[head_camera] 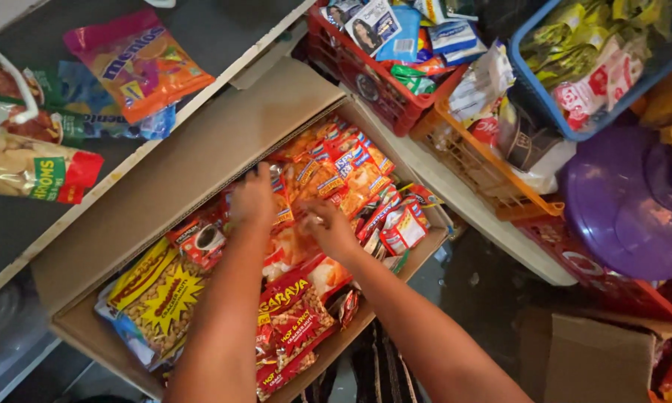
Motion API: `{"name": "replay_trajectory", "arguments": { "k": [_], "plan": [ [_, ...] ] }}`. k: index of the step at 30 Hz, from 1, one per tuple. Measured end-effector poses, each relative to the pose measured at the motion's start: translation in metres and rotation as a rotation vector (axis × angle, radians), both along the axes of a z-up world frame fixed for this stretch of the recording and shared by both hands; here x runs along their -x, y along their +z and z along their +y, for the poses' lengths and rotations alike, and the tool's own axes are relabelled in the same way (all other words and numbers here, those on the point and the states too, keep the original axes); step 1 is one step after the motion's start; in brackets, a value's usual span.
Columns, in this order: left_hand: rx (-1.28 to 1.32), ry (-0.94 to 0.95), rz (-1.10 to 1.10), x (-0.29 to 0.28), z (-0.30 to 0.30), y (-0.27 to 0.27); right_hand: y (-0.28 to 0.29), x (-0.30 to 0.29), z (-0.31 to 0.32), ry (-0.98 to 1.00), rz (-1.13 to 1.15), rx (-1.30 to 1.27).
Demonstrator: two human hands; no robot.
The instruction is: The recorder is organizing sauce pouches and snack bags on retail shelving and into a cardboard box.
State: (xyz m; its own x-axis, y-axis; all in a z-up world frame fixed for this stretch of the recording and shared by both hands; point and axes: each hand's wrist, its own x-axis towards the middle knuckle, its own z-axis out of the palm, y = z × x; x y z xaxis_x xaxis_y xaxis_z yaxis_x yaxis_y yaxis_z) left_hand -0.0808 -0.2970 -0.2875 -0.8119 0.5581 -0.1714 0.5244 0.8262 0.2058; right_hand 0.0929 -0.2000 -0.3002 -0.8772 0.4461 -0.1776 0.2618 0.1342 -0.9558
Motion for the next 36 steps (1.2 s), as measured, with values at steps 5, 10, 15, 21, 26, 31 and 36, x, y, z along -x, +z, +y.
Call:
{"name": "replay_trajectory", "arguments": {
  "k": [5,10,15,21,26,31,36],
  "plan": [
    [-0.055,-0.149,0.191,0.013,-0.013,-0.035,0.006,-0.004,-0.008,0.005,-0.002,0.058],
    [-0.168,-0.251,0.281,-0.021,-0.045,-0.020,-0.030,0.003,-0.012,-0.113,-0.046,0.309],
    [-0.491,-0.303,0.333,-0.073,-0.088,0.009,0.007,0.004,-0.025,-0.194,-0.163,0.826],
    [-0.590,-0.326,0.186,-0.122,-0.121,0.012,0.034,0.000,-0.038,-0.249,-0.224,1.133],
    [-0.641,-0.516,0.270,-0.155,-0.136,0.053,0.019,-0.012,-0.036,-0.160,-0.374,1.000],
    [-0.622,-0.455,0.101,-0.170,-0.129,0.062,0.006,-0.029,-0.035,-0.161,-0.203,0.962],
    [-0.771,-0.055,0.051,-0.167,-0.086,0.077,0.026,-0.039,-0.016,-0.174,0.017,0.942]
  ]
}}
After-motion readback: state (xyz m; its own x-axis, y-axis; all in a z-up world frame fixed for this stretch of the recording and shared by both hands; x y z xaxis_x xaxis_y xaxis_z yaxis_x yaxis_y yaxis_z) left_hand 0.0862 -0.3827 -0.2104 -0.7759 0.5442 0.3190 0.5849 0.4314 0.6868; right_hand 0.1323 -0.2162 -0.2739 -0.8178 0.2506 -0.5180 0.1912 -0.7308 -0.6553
